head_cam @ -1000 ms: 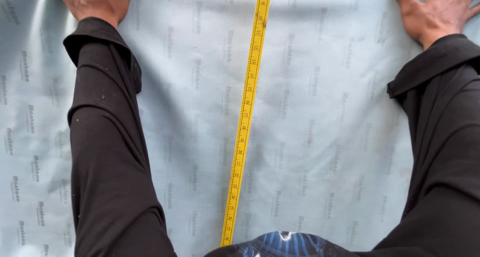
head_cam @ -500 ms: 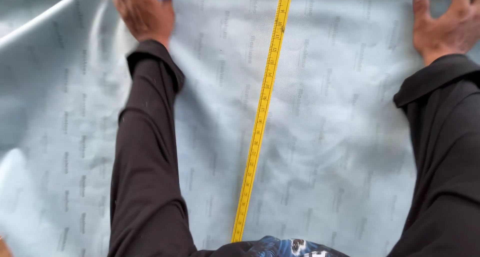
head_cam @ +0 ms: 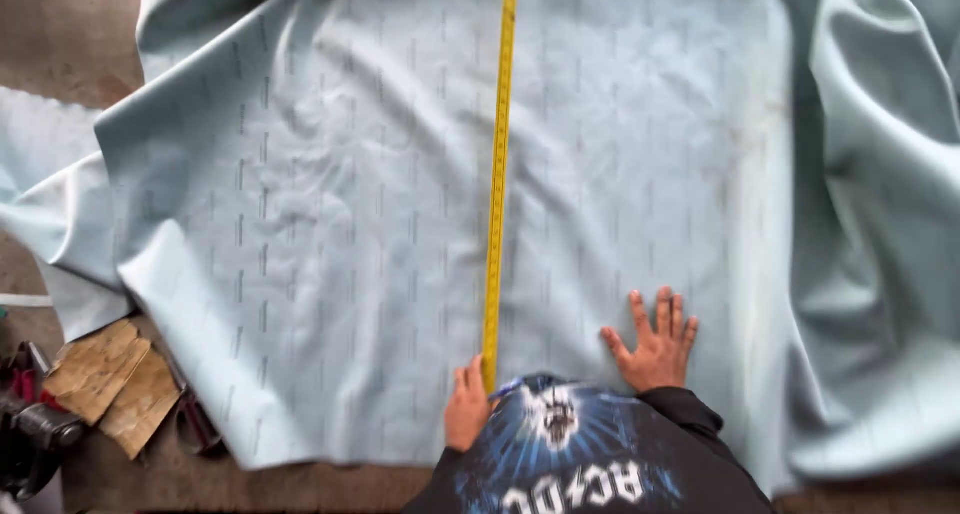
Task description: Measuring and marking dimensions on a large piece of upholstery fabric using a tape measure and a pen on a workshop table.
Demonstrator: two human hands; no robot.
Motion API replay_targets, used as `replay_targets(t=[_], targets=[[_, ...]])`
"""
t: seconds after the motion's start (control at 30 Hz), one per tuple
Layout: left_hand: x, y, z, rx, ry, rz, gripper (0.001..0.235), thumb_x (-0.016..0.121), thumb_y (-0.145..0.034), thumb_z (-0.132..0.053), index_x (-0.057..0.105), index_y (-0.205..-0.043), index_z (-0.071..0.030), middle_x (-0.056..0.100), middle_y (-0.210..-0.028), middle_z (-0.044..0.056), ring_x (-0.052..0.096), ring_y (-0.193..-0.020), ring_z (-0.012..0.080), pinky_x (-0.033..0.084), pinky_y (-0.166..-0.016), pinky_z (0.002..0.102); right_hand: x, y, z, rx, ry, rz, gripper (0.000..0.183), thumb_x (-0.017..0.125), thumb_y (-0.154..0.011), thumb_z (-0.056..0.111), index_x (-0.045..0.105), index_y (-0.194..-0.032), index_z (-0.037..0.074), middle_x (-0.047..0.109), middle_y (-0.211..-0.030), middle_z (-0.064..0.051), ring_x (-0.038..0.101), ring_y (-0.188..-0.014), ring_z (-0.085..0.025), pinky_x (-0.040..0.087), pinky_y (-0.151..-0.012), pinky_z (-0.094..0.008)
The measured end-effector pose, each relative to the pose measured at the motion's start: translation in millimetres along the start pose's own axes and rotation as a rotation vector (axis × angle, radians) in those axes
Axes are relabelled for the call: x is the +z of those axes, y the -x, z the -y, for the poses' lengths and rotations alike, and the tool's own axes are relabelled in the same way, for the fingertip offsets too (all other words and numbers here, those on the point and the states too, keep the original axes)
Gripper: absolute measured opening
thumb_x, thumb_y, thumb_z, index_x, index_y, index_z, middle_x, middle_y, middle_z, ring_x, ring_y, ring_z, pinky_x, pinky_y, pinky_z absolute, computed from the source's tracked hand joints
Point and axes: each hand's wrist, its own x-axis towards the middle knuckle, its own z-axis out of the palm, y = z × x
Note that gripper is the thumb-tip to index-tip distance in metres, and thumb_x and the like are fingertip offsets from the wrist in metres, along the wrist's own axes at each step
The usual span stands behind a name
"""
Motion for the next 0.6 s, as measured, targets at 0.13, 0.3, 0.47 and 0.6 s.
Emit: replay_targets(t=[0.13, 0.3, 0.47, 0.6], targets=[[20.8, 21.4, 13.2, 0.041, 0.134, 0.108, 0.06, 0.08, -0.088, -0.032, 0.05, -0.137, -0.011, 0.06, -0.121, 0.017, 0.071, -0.107, 0.0438, 0.062, -0.083, 0.052, -36.7, 108.6, 17.8, 0.061, 0.043, 0.109, 0.081, 0.062, -0.09, 0.072, 0.057, -0.156, 0.026, 0.046, -0.165, -0.022, 0.04, -0.153, -0.044, 0.029, -0.117, -0.074], [4.2, 44.9, 17.2, -0.098, 0.297, 0.193, 0.055, 0.077, -0.077, -0.044, 0.048, -0.118, -0.021, 0.074, -0.113, 0.01, 0.072, -0.11, 0.0388, 0.054, -0.097, 0.052, -52.9, 230.2, 22.2, 0.155, 0.073, 0.241, 0.094, 0.055, -0.087, 0.082, 0.041, -0.165, 0.032, 0.028, -0.174, -0.018, 0.025, -0.16, -0.041, 0.023, -0.117, -0.077], [11.6, 94.3, 38.2, -0.034, 0.396, 0.202, 0.063, 0.077, -0.088, -0.042, 0.047, -0.141, -0.027, 0.077, -0.117, 0.011, 0.073, -0.114, 0.0364, 0.055, -0.098, 0.05, -75.3, 302.8, 50.3, 0.455, 0.031, 0.366, 0.093, 0.048, -0.094, 0.083, 0.028, -0.169, 0.034, 0.012, -0.177, -0.011, 0.013, -0.163, -0.035, 0.021, -0.122, -0.073], [42.4, 155.7, 45.0, 0.074, 0.422, 0.219, 0.069, 0.072, -0.094, -0.035, 0.041, -0.153, -0.019, 0.074, -0.118, 0.023, 0.069, -0.117, 0.0487, 0.053, -0.1, 0.059, -86.3, 332.9, 80.5, 0.555, -0.039, 0.339, 0.087, 0.057, -0.097, 0.071, 0.03, -0.169, 0.032, 0.011, -0.178, -0.013, 0.015, -0.163, -0.035, 0.02, -0.124, -0.07]])
